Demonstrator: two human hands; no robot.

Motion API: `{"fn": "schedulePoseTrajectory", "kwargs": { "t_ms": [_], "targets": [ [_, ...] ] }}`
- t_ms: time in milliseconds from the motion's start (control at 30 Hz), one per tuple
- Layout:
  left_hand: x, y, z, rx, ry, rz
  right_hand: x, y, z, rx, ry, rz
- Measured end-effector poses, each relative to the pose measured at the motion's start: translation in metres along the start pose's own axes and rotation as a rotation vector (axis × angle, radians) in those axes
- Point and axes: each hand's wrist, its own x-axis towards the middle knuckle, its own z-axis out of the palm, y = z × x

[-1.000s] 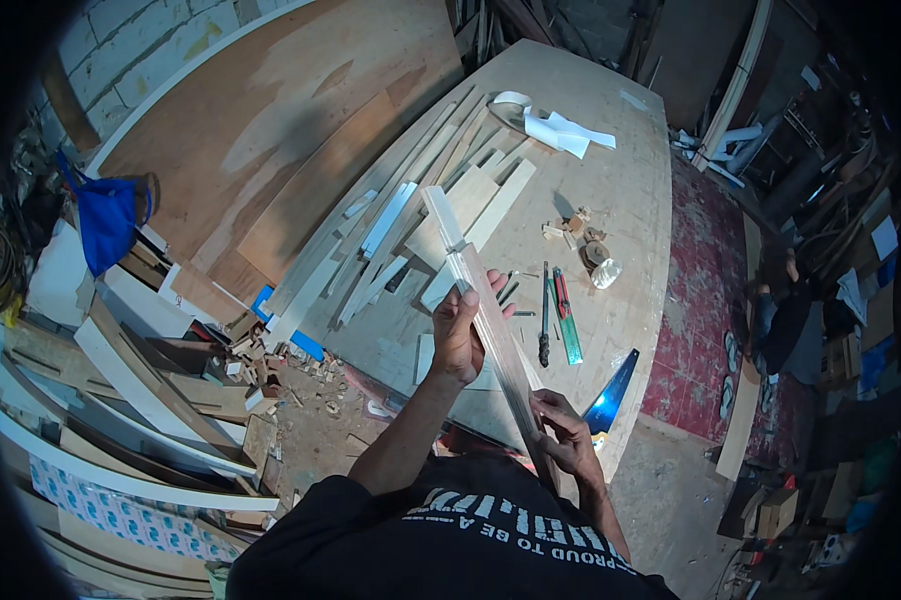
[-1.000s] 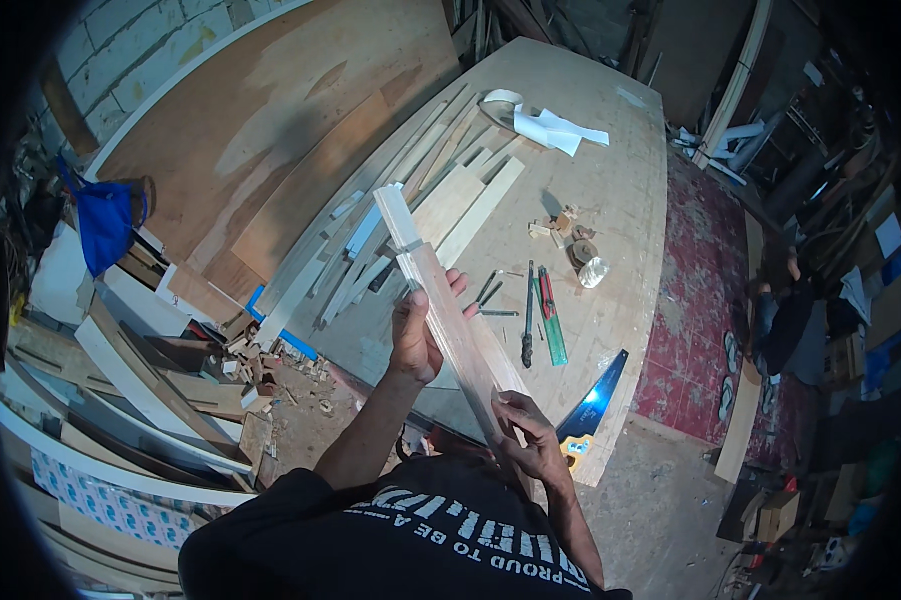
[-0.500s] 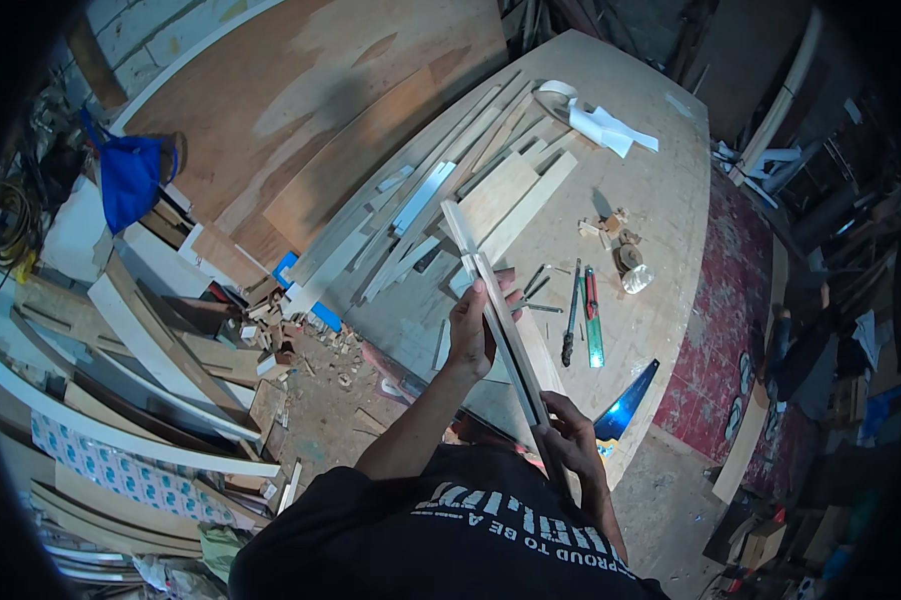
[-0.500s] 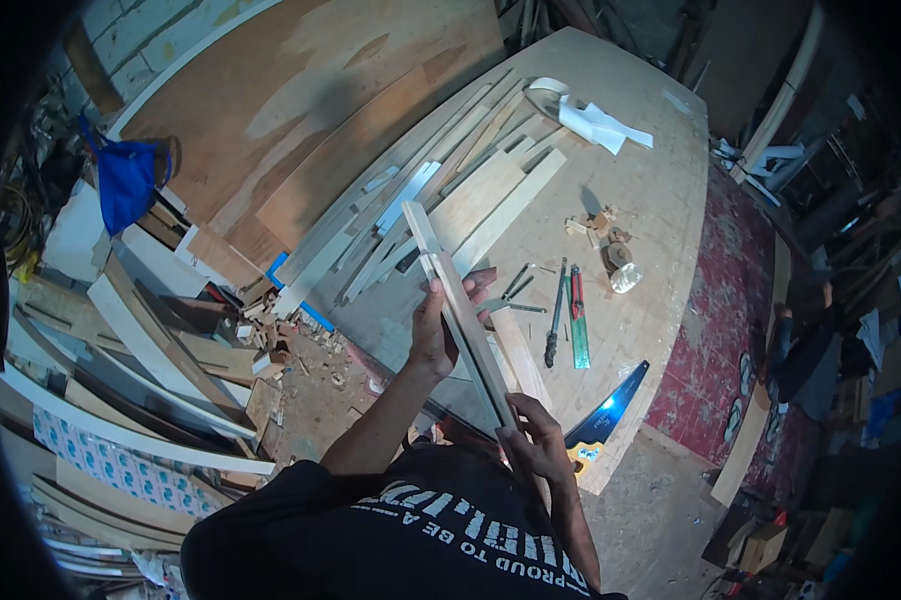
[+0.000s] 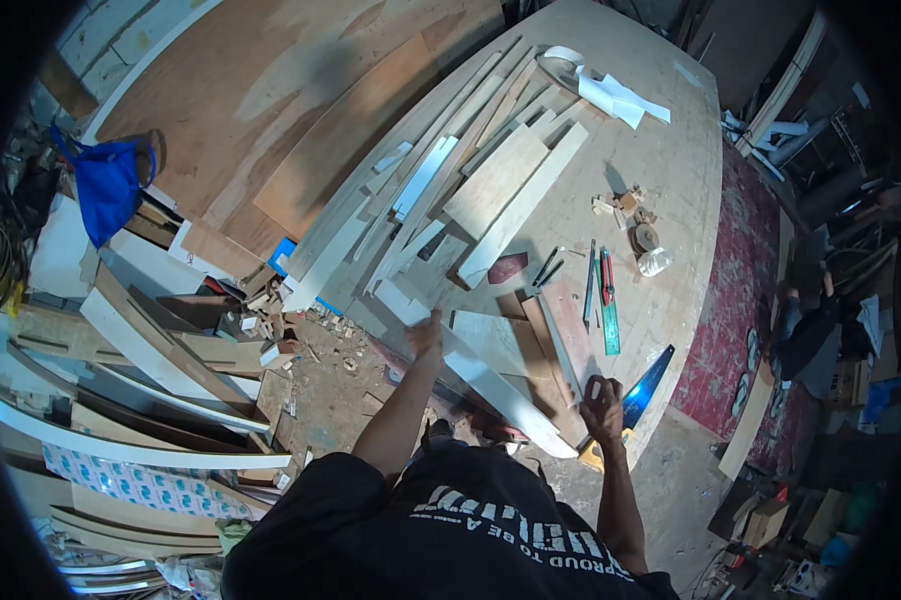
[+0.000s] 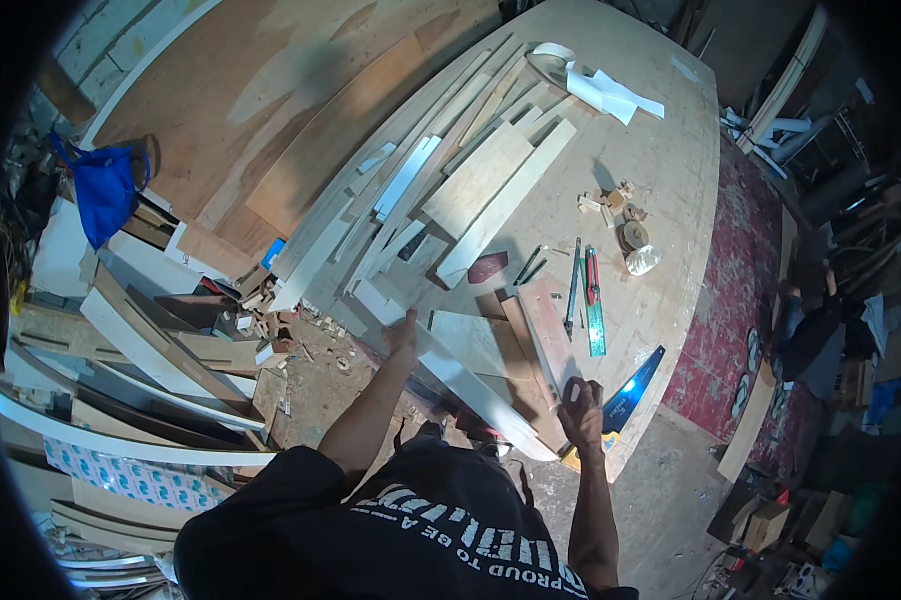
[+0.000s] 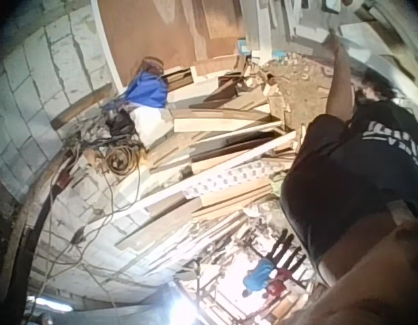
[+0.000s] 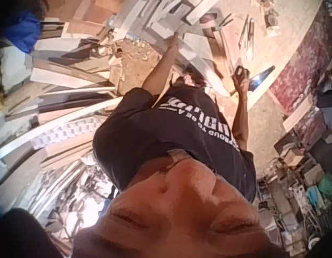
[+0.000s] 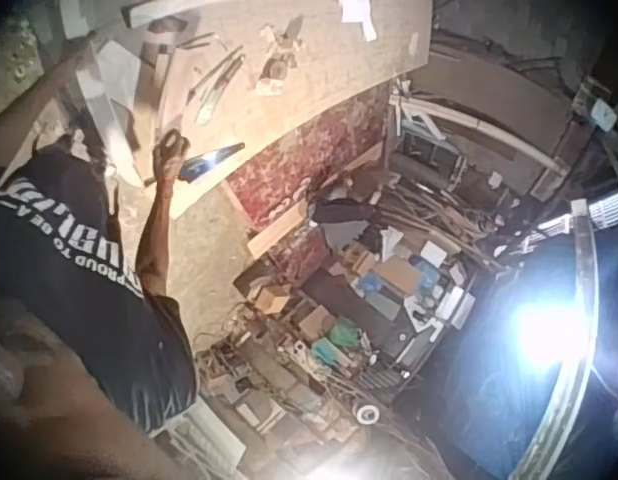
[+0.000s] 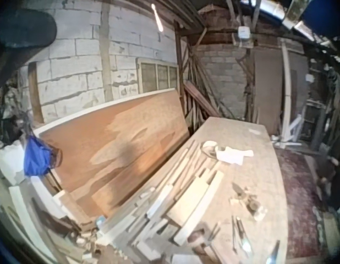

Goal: Measure and mark a wooden board using a square and pencil for a woodworking project.

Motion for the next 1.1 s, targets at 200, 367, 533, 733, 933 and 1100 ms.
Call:
{"fn": "schedulePoseTrajectory", "kwargs": {
  "t_ms": [200, 367, 533, 733, 933, 1100],
  "targets": [
    [-0.026, 0.04, 0.015, 0.209, -0.011, -0.001, 0.027, 0.025, 0.047, -0.527, -0.093, -0.11],
    [-0.018, 0.044, 0.026, 0.349, 0.063, -0.026, 0.032, 0.016, 0.07, -0.365, -0.083, 0.126],
    [-0.012, 0.041, 0.029, 0.389, -0.034, 0.015, 0.03, 0.027, 0.076, -0.452, -0.055, 0.135],
    [-0.027, 0.068, 0.029, -0.256, -0.207, 0.399, 0.011, 0.026, 0.061, -0.502, -0.023, 0.13],
    [-0.013, 0.249, 0.038, -0.435, -0.234, 0.385, -0.021, -0.039, 0.009, -0.269, 0.24, 0.108],
    [0.062, 0.4, 0.085, -0.142, -0.117, 0.87, -0.057, -0.072, 0.0, -0.081, 0.36, 0.342]
  ]
}}
